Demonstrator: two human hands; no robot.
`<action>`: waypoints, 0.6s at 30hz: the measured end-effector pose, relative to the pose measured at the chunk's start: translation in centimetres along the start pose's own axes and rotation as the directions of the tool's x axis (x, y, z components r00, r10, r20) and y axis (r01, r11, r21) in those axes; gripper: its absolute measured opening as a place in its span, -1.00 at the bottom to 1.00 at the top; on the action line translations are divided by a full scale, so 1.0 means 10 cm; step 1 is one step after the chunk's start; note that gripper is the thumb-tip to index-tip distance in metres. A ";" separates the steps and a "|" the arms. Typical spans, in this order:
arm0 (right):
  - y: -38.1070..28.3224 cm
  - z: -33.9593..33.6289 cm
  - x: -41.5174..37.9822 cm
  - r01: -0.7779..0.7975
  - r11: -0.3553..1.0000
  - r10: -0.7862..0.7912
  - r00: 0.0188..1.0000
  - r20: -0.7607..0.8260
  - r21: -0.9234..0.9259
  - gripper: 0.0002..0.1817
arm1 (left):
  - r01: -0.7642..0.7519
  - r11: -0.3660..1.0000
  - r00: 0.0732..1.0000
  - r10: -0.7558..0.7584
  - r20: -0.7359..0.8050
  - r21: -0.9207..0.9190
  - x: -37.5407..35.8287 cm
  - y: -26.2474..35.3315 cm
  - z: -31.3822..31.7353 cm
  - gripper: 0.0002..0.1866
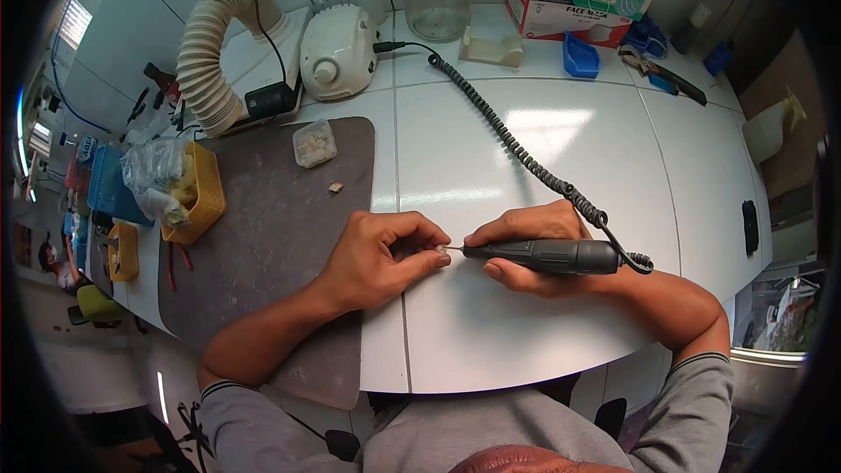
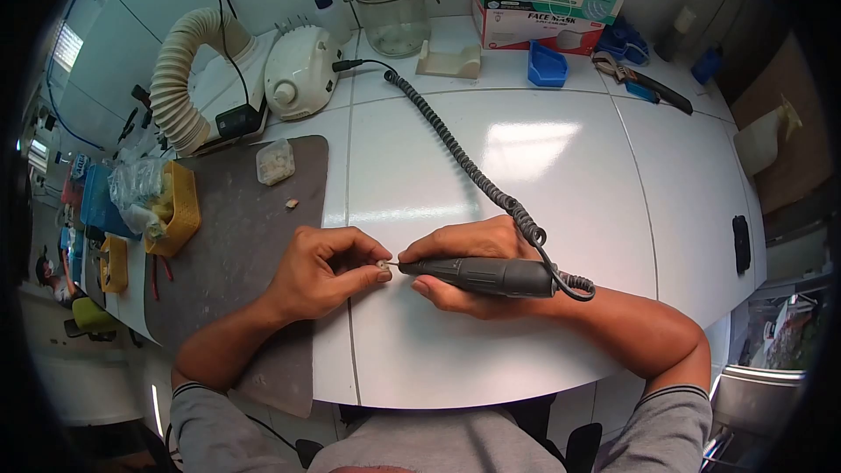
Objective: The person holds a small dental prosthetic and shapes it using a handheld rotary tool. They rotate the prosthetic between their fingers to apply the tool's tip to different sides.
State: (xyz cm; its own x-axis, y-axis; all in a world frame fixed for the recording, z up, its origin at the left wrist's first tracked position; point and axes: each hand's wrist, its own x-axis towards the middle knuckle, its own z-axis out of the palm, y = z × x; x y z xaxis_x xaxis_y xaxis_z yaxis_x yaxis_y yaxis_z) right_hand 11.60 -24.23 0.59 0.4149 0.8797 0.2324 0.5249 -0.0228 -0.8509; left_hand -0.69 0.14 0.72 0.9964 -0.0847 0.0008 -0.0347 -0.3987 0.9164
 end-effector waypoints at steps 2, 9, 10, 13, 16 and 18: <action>0.00 -0.02 0.00 -0.002 1.000 0.003 1.000 0.023 -0.022 -0.64 | 0.005 1.000 1.000 -0.005 0.006 -0.002 0.00 0.00 -0.01 -0.81; 0.01 -0.01 0.00 0.038 0.999 -0.038 0.999 0.000 -0.020 -0.71 | 0.002 1.000 1.000 -0.002 0.015 0.007 0.01 -0.01 -0.01 -0.81; -0.01 -0.02 0.01 0.040 0.999 -0.040 0.999 0.002 -0.013 -0.71 | 0.000 1.000 1.000 0.000 0.013 0.006 0.00 -0.01 -0.01 -0.81; -0.04 -0.02 0.01 0.030 0.999 -0.030 0.999 0.014 -0.020 -0.71 | 0.019 1.000 1.000 -0.019 0.019 0.001 0.00 -0.01 -0.01 -0.81; -0.02 -0.03 0.01 0.017 1.000 -0.017 1.000 0.021 -0.018 -0.70 | 0.016 1.000 1.000 -0.016 0.021 -0.013 0.00 0.00 -0.01 -0.81; -0.01 -0.03 0.01 0.013 1.000 -0.013 1.000 0.025 -0.006 -0.70 | 0.019 1.000 1.000 -0.019 0.023 -0.006 0.00 0.01 -0.01 -0.81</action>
State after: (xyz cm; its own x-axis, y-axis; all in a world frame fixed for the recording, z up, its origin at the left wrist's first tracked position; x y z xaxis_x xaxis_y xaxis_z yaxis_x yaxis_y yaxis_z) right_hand 11.76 -24.29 0.83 0.3893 0.8917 0.2311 0.5349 -0.0146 -0.8448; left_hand -0.66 0.22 0.84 0.9948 -0.0983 -0.0262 -0.0149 -0.3953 0.9184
